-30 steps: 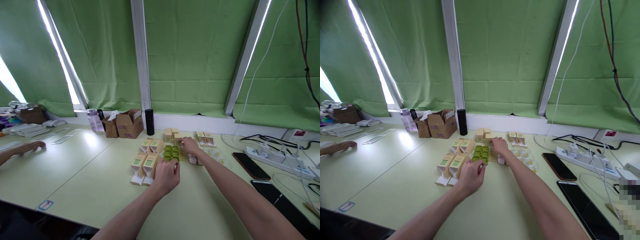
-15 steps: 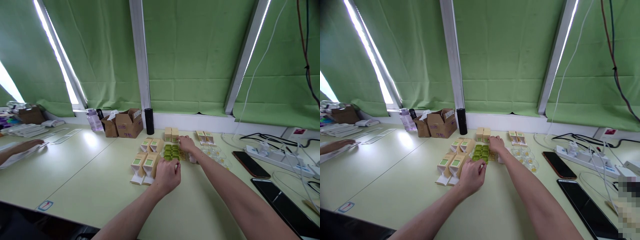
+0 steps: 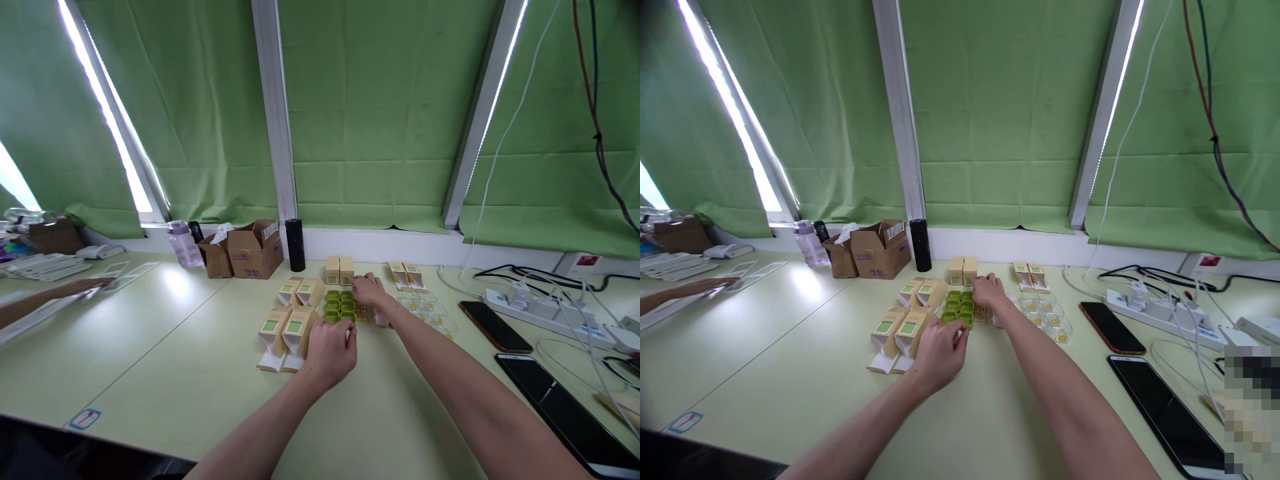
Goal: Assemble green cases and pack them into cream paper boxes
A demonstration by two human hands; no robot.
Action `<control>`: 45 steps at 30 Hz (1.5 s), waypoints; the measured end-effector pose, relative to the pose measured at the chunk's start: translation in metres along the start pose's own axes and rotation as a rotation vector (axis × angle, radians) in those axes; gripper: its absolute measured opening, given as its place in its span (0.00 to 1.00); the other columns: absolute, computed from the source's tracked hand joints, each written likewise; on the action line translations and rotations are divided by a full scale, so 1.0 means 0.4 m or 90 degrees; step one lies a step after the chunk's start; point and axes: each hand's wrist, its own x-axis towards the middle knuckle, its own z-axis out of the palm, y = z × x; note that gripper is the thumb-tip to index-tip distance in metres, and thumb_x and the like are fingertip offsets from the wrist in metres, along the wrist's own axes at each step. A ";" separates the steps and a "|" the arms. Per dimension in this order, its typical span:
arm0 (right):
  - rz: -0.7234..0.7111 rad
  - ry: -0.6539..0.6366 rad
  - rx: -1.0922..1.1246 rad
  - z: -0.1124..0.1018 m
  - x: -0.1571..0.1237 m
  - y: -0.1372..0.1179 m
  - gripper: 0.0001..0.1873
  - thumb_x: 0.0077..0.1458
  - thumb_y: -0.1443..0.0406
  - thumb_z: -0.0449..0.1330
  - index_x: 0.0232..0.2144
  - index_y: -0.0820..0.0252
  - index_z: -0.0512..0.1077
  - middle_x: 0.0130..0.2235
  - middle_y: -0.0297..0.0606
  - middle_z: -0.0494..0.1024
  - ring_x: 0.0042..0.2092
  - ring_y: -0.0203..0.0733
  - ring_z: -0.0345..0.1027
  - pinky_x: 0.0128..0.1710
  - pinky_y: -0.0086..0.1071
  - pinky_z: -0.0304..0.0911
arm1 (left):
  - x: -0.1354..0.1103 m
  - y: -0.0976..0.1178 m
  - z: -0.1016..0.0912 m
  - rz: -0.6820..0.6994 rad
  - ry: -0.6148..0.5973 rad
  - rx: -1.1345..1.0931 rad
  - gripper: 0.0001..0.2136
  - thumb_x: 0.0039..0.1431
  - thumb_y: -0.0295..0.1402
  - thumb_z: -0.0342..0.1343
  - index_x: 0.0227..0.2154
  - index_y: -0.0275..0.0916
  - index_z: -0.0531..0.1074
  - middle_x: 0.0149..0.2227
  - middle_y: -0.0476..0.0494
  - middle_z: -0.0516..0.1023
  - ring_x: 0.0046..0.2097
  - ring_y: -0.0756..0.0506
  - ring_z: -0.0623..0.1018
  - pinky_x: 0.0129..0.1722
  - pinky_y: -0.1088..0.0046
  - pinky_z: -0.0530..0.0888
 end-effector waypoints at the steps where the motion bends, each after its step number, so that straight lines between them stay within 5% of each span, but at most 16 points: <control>1: 0.000 0.004 0.004 -0.003 -0.005 0.000 0.19 0.69 0.57 0.63 0.58 0.57 0.73 0.60 0.45 0.75 0.56 0.50 0.74 0.56 0.50 0.73 | 0.000 0.000 -0.001 -0.001 -0.001 0.001 0.09 0.67 0.31 0.52 0.35 0.41 0.78 0.23 0.47 0.79 0.29 0.44 0.78 0.41 0.65 0.67; 8: 0.012 0.096 0.038 -0.050 -0.089 0.000 0.24 0.63 0.74 0.56 0.57 0.52 0.75 0.61 0.45 0.77 0.66 0.60 0.57 0.61 0.50 0.55 | 0.005 -0.007 -0.003 -0.028 -0.007 0.010 0.09 0.66 0.30 0.53 0.34 0.41 0.79 0.26 0.46 0.81 0.30 0.43 0.79 0.43 0.64 0.67; 12: 0.014 0.138 0.061 -0.089 -0.178 -0.015 0.21 0.66 0.74 0.53 0.54 0.55 0.76 0.56 0.44 0.81 0.61 0.54 0.65 0.56 0.42 0.58 | 0.013 -0.020 -0.007 -0.043 -0.003 0.027 0.10 0.66 0.28 0.53 0.34 0.41 0.79 0.29 0.45 0.84 0.32 0.42 0.81 0.45 0.63 0.66; 16: 0.042 0.120 0.081 -0.102 -0.279 -0.036 0.17 0.70 0.68 0.50 0.50 0.51 0.77 0.51 0.41 0.83 0.49 0.50 0.74 0.41 0.38 0.59 | 0.019 -0.030 -0.012 -0.035 -0.002 0.054 0.11 0.67 0.28 0.51 0.36 0.41 0.80 0.32 0.42 0.85 0.34 0.41 0.82 0.48 0.61 0.65; 23: 0.050 0.021 0.091 -0.023 -0.413 -0.071 0.08 0.64 0.67 0.60 0.37 0.50 0.79 0.40 0.38 0.86 0.41 0.49 0.77 0.33 0.35 0.53 | 0.025 -0.037 -0.017 -0.017 -0.030 0.113 0.13 0.69 0.28 0.50 0.43 0.40 0.81 0.34 0.38 0.86 0.38 0.37 0.84 0.49 0.59 0.66; 31: 0.015 -0.006 0.106 0.006 -0.437 -0.075 0.08 0.66 0.66 0.58 0.42 0.51 0.78 0.43 0.39 0.86 0.44 0.49 0.78 0.34 0.34 0.52 | 0.042 -0.043 -0.002 -0.008 -0.077 0.183 0.13 0.70 0.31 0.51 0.41 0.42 0.82 0.31 0.37 0.85 0.36 0.37 0.83 0.50 0.58 0.66; 36: 0.001 -0.009 0.115 0.001 -0.441 -0.070 0.09 0.67 0.67 0.57 0.42 0.52 0.77 0.45 0.39 0.86 0.45 0.49 0.78 0.36 0.34 0.55 | 0.044 -0.045 0.012 -0.005 -0.092 0.191 0.13 0.67 0.26 0.52 0.33 0.41 0.82 0.29 0.36 0.84 0.34 0.37 0.82 0.48 0.59 0.66; 45: 0.012 0.033 0.158 0.010 -0.438 -0.053 0.09 0.65 0.66 0.59 0.47 0.53 0.76 0.44 0.40 0.85 0.45 0.49 0.77 0.40 0.35 0.60 | 0.039 -0.036 0.006 0.002 -0.109 0.211 0.15 0.63 0.20 0.50 0.33 0.40 0.82 0.31 0.35 0.85 0.35 0.36 0.82 0.43 0.60 0.67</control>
